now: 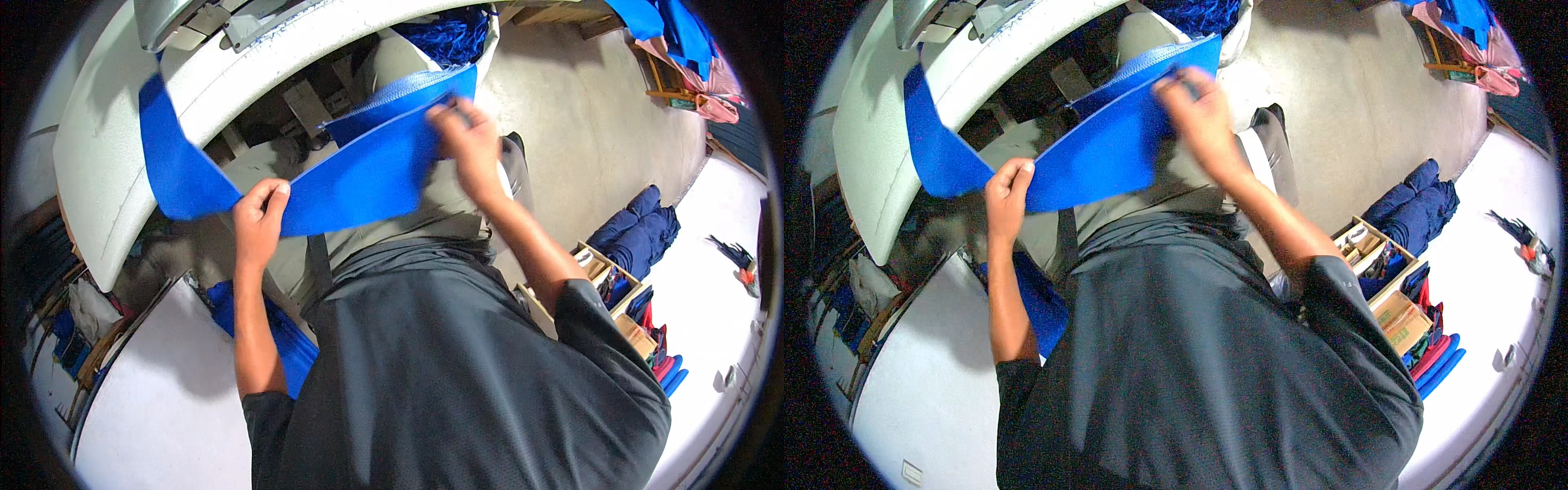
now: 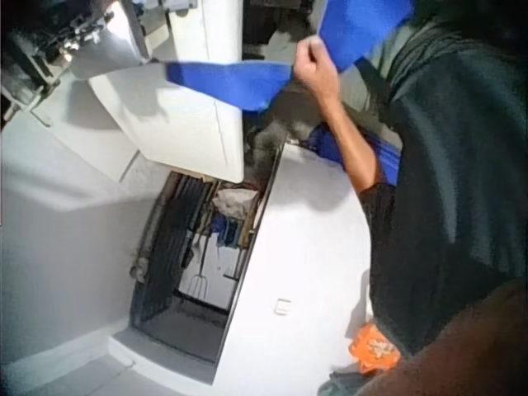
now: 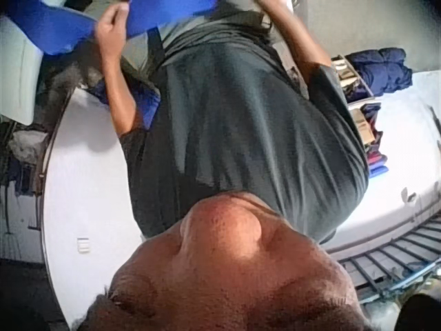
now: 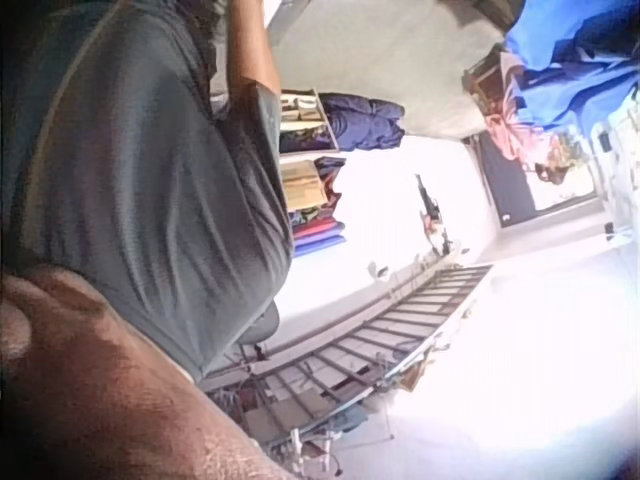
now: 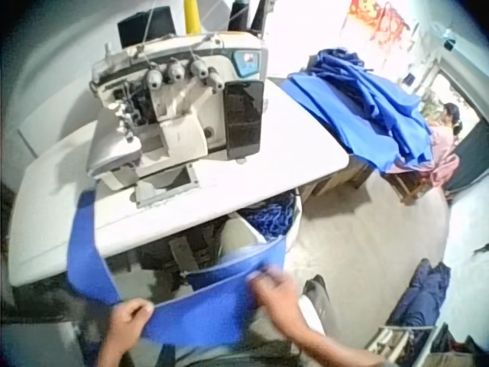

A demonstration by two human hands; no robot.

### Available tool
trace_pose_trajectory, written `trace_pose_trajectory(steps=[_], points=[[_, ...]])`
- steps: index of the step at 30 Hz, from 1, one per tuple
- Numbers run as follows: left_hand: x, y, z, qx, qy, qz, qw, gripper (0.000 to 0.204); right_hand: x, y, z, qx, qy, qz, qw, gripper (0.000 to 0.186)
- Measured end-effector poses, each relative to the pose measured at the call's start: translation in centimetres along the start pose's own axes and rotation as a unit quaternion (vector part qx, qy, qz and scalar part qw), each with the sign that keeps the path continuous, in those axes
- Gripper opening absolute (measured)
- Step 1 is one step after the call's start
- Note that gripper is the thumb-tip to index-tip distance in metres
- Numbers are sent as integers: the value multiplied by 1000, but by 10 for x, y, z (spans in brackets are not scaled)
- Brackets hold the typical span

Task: The person uses scissors to trim the edges of a blue fabric piece with a zipper. They hold the fabric with one hand and cut along the edge with the other, then briefly reposition the fabric to continue trimming.

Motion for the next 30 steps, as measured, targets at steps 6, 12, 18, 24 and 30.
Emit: trace_pose_trajectory(steps=[6, 12, 18, 24, 30], points=[[12, -6, 7, -17, 32, 10, 999, 15, 77, 14, 62, 6, 90, 104, 990, 12], [1, -12, 28, -35, 92, 35, 994, 19, 82, 48, 91, 41, 113, -52, 991, 18], [-4, -8, 27, -40, 86, 26, 995, 17, 74, 42, 77, 78, 200, 23, 976, 19], [-5, -3, 18, -30, 88, 9, 996, 16, -19, 12, 5, 8, -28, 146, 989, 37], [-8, -3, 14, -30, 94, -16, 995, 15, -128, 65, -42, -247, -280, 139, 917, 40]])
Point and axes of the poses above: each hand's wrist, its own z-axis towards the middle knuckle, its own x-axis out of the back of the hand, y = z × x, the point moved 5 cm from there along z, towards the middle knuckle, and after that the axes turned 2 degrees about -z, right-handed, at the moved point
